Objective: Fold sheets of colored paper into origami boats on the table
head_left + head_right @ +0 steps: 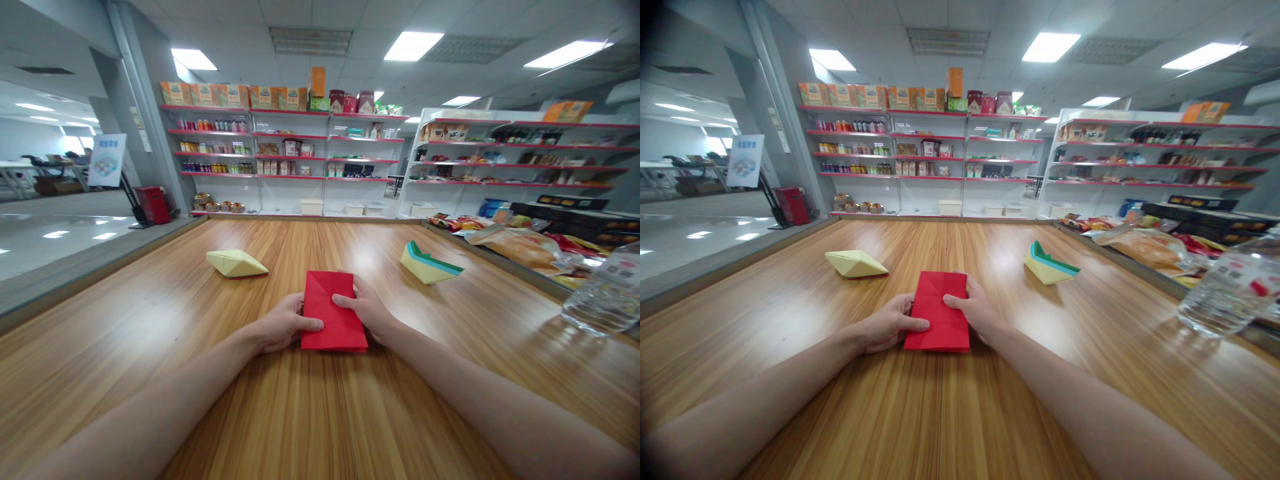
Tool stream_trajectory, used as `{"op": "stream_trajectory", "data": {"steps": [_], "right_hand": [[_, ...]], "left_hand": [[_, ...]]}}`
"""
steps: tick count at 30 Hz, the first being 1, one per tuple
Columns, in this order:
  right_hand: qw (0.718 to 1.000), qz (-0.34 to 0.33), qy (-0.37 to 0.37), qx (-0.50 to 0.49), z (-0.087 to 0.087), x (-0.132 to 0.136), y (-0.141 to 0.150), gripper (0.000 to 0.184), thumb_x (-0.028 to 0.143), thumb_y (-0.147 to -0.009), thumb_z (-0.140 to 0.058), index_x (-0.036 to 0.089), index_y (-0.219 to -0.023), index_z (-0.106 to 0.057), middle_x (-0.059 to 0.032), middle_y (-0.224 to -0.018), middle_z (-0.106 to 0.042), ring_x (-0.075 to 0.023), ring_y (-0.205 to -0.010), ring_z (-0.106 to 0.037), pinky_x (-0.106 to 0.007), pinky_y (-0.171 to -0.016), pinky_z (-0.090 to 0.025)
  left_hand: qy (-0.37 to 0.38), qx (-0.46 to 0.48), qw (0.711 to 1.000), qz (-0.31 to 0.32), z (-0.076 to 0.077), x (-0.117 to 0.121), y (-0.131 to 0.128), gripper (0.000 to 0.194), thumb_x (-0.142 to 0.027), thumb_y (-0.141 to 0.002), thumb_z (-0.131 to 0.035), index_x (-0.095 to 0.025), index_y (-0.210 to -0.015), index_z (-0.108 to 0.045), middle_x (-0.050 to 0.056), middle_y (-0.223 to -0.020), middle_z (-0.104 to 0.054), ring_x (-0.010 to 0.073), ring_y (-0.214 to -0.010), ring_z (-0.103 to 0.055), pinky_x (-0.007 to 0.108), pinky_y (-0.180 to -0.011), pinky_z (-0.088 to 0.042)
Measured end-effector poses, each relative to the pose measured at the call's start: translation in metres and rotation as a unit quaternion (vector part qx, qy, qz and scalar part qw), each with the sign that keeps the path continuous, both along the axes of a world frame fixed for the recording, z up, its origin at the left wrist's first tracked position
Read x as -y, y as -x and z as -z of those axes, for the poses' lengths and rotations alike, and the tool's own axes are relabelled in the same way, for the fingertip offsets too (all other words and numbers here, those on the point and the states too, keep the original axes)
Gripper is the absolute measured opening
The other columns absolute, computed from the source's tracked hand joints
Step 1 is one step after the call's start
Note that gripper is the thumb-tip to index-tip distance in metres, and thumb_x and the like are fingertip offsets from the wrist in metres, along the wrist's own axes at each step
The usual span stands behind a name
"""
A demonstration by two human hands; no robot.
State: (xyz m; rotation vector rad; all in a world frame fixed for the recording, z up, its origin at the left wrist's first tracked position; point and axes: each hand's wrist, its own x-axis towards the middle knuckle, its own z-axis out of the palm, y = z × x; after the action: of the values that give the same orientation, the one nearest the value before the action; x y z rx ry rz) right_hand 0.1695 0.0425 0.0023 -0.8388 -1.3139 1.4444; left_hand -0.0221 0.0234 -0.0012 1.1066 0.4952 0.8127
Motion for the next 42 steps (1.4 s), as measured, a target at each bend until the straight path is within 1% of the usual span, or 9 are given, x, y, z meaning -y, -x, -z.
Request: {"op": "stream_trajectory", "data": {"steps": [5,13,19,23,26,29,34,38,42], "right_hand": [[1.000,-0.009,0.016,0.012,0.000,-0.001,-0.001,0.041,0.022,-0.069,-0.069,0.021,-0.107,-0.054,-0.0068,-0.100,-0.067,-0.0200,-0.079,-0.066,-0.039,-0.073,-0.056],[0.998,-0.039,0.034,0.024,-0.003,0.004,-0.003,0.033,0.024,-0.069,-0.071,0.019,-0.098,-0.055,-0.0067,-0.096,-0.067,-0.0201,-0.078,-0.066,-0.038,-0.071,-0.056],[0.999,-0.028,0.002,0.030,0.001,0.002,-0.002,0.033,0.027,-0.072,-0.068,0.020,-0.102,-0.055,-0.0066,-0.101,-0.066,-0.0202,-0.082,-0.065,-0.038,-0.073,-0.055],[0.990,0.030,-0.093,0.102,0.008,-0.006,-0.005,0.034,0.026,-0.072,-0.066,0.020,-0.104,-0.056,-0.0064,-0.102,-0.066,-0.0211,-0.090,-0.063,-0.038,-0.079,-0.052],[0.941,0.106,-0.170,0.272,0.011,-0.011,-0.008,0.032,0.027,-0.072,-0.065,0.019,-0.102,-0.059,-0.0075,-0.099,-0.066,-0.0221,-0.087,-0.062,-0.038,-0.079,-0.048],[0.849,0.157,-0.215,0.456,0.012,-0.011,-0.009,0.031,0.035,-0.075,-0.062,0.019,-0.101,-0.061,-0.0105,-0.098,-0.065,-0.0254,-0.090,-0.060,-0.039,-0.080,-0.044],[0.737,0.185,-0.225,0.610,0.014,-0.010,-0.011,0.048,0.051,-0.077,-0.056,0.016,-0.109,-0.059,-0.0169,-0.107,-0.058,-0.0321,-0.105,-0.051,-0.043,-0.087,-0.039],[0.706,0.203,-0.220,0.641,0.021,-0.011,-0.010,0.065,0.059,-0.079,-0.048,0.014,-0.127,-0.049,-0.0219,-0.126,-0.049,-0.0391,-0.119,-0.041,-0.051,-0.094,-0.032],[0.704,0.165,-0.265,0.638,0.021,-0.006,-0.004,0.084,0.057,-0.082,-0.045,0.010,-0.146,-0.018,-0.0196,-0.151,-0.015,-0.0390,-0.139,-0.005,-0.057,-0.105,-0.014]], "left_hand": [[-0.031,-0.007,0.999,-0.045,-0.001,0.002,-0.006,0.097,-0.009,-0.067,-0.074,-0.027,-0.145,-0.019,0.014,-0.119,-0.060,0.0210,-0.093,-0.065,0.038,-0.084,-0.051],[0.009,-0.011,0.999,-0.040,-0.001,0.000,-0.001,0.112,-0.009,-0.065,-0.076,-0.026,-0.147,0.000,0.016,-0.127,-0.054,0.0213,-0.098,-0.063,0.039,-0.089,-0.050],[-0.092,-0.060,0.993,-0.051,0.001,0.000,-0.004,0.105,-0.017,-0.072,-0.070,-0.025,-0.147,0.004,0.018,-0.134,-0.047,0.0256,-0.104,-0.060,0.045,-0.091,-0.048],[-0.307,-0.309,0.895,-0.099,0.002,0.004,-0.006,0.088,-0.038,-0.076,-0.064,-0.017,-0.147,-0.016,0.020,-0.147,-0.028,0.0358,-0.132,-0.031,0.051,-0.106,-0.027],[-0.397,-0.487,0.769,-0.118,0.002,0.009,-0.008,0.083,-0.056,-0.078,-0.053,-0.012,-0.144,-0.028,0.019,-0.153,-0.006,0.0408,-0.139,0.002,0.057,-0.109,-0.007],[-0.417,-0.559,0.709,-0.101,0.000,0.012,-0.009,0.082,-0.064,-0.083,-0.037,-0.012,-0.144,-0.026,0.018,-0.154,-0.002,0.0393,-0.139,0.008,0.061,-0.107,-0.001],[-0.423,-0.584,0.691,-0.050,-0.001,0.009,-0.004,0.088,-0.069,-0.079,-0.035,-0.013,-0.146,-0.021,0.017,-0.152,-0.013,0.0354,-0.140,-0.003,0.056,-0.109,0.000],[-0.411,-0.593,0.689,-0.074,0.003,0.003,0.001,0.101,-0.075,-0.070,-0.043,-0.014,-0.147,-0.016,0.016,-0.153,-0.009,0.0387,-0.140,-0.002,0.061,-0.106,0.003],[-0.414,-0.597,0.684,-0.074,0.007,-0.001,0.004,0.106,-0.078,-0.068,-0.042,-0.014,-0.147,-0.014,0.017,-0.153,-0.008,0.0402,-0.139,0.000,0.063,-0.104,0.005]]}}
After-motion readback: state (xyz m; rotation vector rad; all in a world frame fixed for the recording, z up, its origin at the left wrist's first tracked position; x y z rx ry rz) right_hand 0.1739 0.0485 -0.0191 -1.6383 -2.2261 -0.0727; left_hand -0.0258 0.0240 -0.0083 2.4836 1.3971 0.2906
